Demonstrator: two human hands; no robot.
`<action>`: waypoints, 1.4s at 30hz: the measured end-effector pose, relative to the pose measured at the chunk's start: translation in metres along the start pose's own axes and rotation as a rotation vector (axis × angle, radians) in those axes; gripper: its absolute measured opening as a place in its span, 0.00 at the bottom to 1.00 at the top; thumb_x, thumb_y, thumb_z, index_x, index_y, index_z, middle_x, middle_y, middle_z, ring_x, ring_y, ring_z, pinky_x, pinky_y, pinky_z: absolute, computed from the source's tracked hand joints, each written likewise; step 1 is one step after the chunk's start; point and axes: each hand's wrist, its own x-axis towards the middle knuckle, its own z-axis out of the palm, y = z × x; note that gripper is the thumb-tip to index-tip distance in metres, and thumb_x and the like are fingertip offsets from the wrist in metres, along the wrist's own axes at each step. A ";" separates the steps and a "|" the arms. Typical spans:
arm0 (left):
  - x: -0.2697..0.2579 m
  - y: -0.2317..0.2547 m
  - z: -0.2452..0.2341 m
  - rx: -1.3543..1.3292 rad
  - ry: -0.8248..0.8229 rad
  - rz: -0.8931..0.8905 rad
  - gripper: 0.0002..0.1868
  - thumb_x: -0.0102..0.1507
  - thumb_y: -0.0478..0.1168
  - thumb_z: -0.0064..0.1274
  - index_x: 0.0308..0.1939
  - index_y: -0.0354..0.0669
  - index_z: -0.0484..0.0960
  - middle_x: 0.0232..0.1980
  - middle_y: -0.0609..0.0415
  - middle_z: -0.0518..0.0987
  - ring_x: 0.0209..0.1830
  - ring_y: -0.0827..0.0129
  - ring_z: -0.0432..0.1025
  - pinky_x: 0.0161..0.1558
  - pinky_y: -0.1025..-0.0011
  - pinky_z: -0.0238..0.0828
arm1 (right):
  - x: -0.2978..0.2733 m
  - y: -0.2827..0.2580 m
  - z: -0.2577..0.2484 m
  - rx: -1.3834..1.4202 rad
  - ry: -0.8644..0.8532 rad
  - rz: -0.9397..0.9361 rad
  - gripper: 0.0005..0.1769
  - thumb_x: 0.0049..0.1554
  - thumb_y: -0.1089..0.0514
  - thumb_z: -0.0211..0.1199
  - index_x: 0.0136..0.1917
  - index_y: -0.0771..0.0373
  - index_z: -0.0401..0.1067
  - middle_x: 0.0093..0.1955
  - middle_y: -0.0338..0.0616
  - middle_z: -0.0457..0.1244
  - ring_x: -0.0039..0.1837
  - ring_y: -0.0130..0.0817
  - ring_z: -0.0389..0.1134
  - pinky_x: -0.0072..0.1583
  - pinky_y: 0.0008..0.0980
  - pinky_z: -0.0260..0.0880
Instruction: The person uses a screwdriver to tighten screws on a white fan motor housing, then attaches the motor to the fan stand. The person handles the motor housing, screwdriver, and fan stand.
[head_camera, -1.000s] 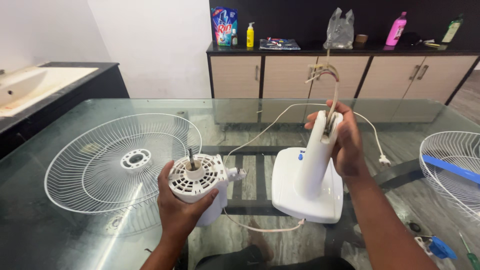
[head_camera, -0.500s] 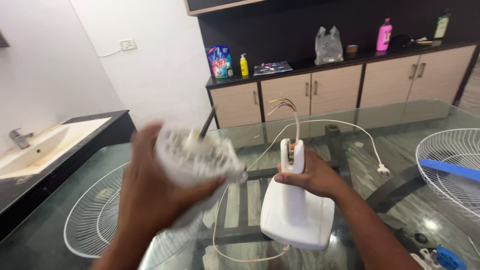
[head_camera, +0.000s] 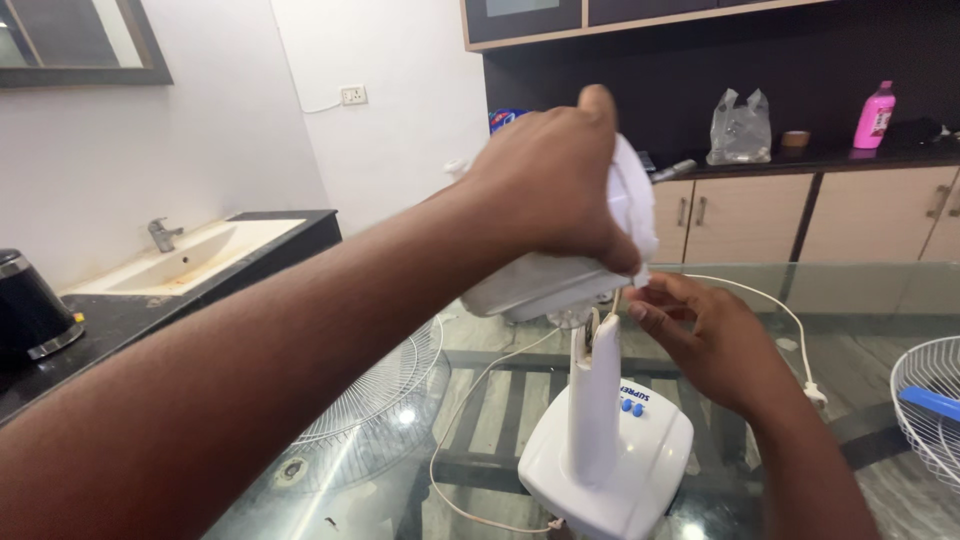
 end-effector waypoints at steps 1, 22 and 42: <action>0.006 0.005 0.000 0.016 -0.004 0.015 0.55 0.34 0.60 0.78 0.53 0.30 0.67 0.46 0.39 0.83 0.45 0.51 0.81 0.51 0.66 0.78 | 0.004 0.003 0.002 0.034 -0.008 -0.064 0.23 0.60 0.45 0.61 0.62 0.60 0.77 0.56 0.48 0.74 0.59 0.39 0.76 0.61 0.37 0.73; 0.065 0.077 -0.003 0.501 -0.388 -0.114 0.29 0.53 0.67 0.63 0.50 0.56 0.89 0.46 0.57 0.87 0.44 0.61 0.82 0.49 0.60 0.79 | 0.037 0.033 0.049 0.818 0.030 -0.388 0.19 0.66 0.54 0.54 0.64 0.69 0.72 0.56 0.44 0.72 0.60 0.30 0.71 0.65 0.34 0.70; 0.070 0.086 0.009 0.674 -0.424 -0.067 0.27 0.59 0.65 0.61 0.56 0.58 0.86 0.47 0.55 0.86 0.42 0.58 0.82 0.45 0.51 0.81 | 0.040 0.034 0.069 0.817 0.065 -0.336 0.14 0.67 0.68 0.49 0.63 0.70 0.70 0.55 0.46 0.69 0.57 0.30 0.69 0.62 0.33 0.70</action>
